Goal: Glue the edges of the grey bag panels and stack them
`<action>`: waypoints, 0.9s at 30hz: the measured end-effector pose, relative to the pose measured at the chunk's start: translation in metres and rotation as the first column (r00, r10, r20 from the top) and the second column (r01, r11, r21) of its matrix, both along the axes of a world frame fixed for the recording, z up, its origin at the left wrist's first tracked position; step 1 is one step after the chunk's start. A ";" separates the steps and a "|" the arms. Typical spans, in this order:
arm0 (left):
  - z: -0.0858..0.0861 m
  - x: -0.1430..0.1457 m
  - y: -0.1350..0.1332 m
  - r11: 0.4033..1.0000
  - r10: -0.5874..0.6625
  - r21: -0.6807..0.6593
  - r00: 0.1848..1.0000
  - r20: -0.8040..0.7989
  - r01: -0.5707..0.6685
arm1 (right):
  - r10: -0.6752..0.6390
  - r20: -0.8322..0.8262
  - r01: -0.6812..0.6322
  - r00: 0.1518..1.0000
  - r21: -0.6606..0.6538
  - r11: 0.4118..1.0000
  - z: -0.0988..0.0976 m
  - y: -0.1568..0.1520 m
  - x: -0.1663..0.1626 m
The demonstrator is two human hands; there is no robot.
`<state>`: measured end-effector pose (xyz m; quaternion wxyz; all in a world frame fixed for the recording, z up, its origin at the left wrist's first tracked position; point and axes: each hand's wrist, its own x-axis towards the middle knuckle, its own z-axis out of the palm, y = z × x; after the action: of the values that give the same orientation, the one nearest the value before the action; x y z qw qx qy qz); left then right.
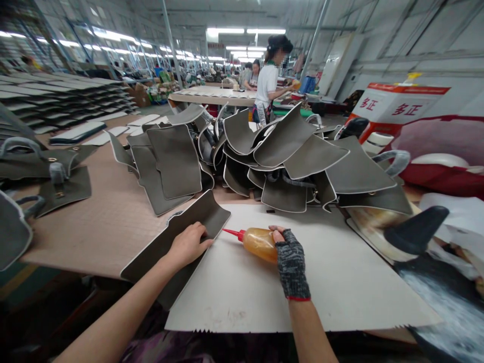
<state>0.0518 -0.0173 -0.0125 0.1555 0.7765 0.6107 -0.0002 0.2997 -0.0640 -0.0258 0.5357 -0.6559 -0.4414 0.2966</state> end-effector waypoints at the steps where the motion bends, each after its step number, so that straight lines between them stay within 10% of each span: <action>1: 0.000 0.000 0.000 1.000 0.002 0.001 1.000 -0.002 -0.002 | -0.001 -0.014 0.001 1.000 -0.004 1.000 -0.001 -0.001 0.000; 27: -0.001 -0.001 0.005 0.998 0.062 -0.025 0.998 -0.006 -0.062 | 0.003 0.297 -0.048 0.955 0.144 0.988 0.012 0.021 -0.023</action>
<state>0.0506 -0.0123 -0.0137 0.1637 0.7550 0.6349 -0.0052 0.2764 -0.0430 -0.0142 0.5075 -0.6449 -0.5462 0.1682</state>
